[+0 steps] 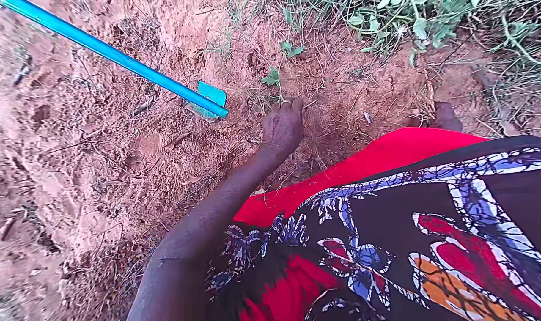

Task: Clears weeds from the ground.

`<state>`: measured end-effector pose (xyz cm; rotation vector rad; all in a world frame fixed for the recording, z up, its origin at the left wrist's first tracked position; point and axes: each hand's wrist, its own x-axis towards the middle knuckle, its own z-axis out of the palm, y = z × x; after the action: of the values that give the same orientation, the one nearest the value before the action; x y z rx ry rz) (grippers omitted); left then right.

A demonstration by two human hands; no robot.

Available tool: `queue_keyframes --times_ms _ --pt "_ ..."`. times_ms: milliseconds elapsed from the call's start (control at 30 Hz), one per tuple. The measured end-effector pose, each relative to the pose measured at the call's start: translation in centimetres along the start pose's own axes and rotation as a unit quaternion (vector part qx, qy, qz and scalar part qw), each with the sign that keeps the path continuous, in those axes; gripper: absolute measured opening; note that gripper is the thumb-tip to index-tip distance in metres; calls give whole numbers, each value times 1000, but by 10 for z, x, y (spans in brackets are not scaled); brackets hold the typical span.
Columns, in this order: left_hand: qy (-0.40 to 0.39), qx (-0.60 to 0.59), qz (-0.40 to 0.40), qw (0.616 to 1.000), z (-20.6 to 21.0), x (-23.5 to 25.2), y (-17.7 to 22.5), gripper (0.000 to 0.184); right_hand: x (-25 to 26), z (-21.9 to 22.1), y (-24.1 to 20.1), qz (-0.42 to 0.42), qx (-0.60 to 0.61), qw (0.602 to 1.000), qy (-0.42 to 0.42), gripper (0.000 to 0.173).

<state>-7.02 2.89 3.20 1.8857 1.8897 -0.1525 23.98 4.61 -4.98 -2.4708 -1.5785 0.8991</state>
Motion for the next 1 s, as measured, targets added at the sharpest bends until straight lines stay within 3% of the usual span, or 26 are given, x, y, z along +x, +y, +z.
queue_keyframes --times_ms 100,267,400,700,1000 --pt "-60 2 -146 987 -20 35 -23 37 4 5 10 -24 -11 1000 17 45" --pt "-69 -2 -210 975 -14 62 -56 48 9 8 14 -16 -14 1000 13 46" --pt "-101 73 -209 970 -17 69 -52 36 5 4 8 1 -6 1000 4 46" --pt "-141 119 -237 954 -18 70 -32 37 5 -2 9 -24 -29 999 -25 47" --pt "-163 171 -154 959 -3 51 -37 29 -2 -10 0 -28 -36 998 -46 49"
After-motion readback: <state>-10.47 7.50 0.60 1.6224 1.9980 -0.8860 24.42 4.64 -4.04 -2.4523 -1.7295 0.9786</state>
